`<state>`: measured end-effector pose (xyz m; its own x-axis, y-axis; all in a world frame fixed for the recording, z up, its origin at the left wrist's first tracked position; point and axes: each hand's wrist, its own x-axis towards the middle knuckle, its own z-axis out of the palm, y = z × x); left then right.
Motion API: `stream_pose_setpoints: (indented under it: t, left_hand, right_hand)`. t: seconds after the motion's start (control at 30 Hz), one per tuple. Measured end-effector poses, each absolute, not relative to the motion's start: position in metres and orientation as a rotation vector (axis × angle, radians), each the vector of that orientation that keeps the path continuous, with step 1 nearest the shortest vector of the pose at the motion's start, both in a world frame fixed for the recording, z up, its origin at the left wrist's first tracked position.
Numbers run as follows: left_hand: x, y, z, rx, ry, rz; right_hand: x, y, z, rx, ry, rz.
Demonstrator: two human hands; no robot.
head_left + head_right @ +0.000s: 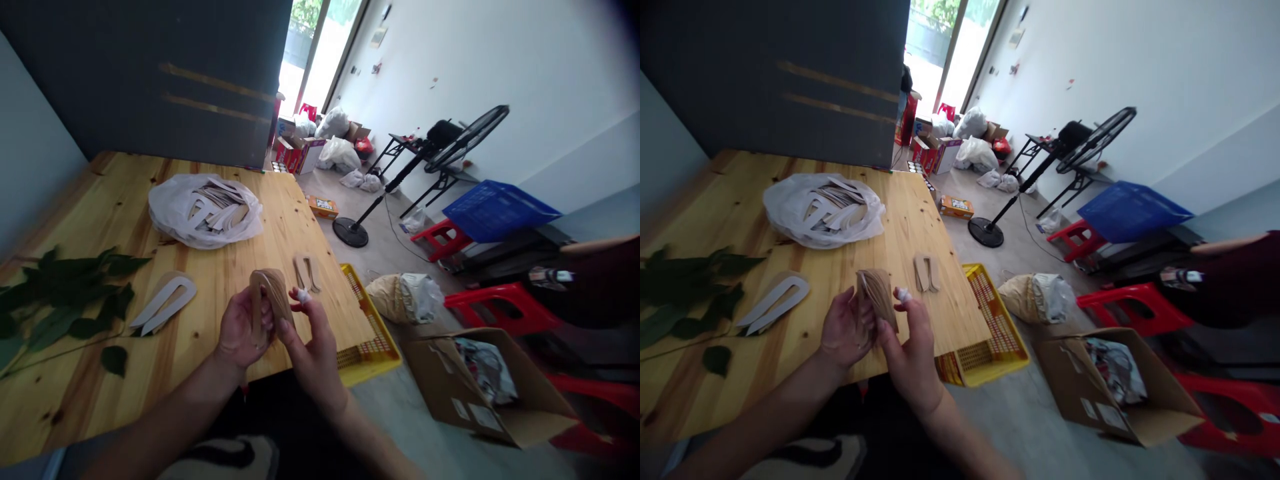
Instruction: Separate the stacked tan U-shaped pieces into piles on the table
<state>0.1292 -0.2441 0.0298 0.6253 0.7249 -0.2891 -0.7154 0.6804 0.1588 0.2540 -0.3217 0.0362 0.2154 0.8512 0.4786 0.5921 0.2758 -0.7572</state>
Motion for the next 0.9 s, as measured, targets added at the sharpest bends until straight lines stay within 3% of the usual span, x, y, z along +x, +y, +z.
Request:
stream_pose_setpoints:
  t: [0.13, 0.23, 0.6, 0.9]
  left_hand:
    - [0.127, -0.248, 0.028, 0.211, 0.280, 0.892]
    - [0.121, -0.250, 0.023, 0.399, 0.316, 0.956]
    - [0.090, -0.222, 0.068, 1.134, 0.509, 0.754]
    - [0.125, -0.235, 0.048, 1.003, 0.446, 0.974]
  right_hand:
    - [0.258, -0.309, 0.036, -1.253, -1.288, 0.807]
    - [0.263, -0.303, 0.042, -1.216, -1.197, 0.953]
    - [0.300, -0.300, 0.096, -1.345, -1.989, 0.151]
    - [0.293, -0.324, 0.065, -1.436, -1.503, -0.043]
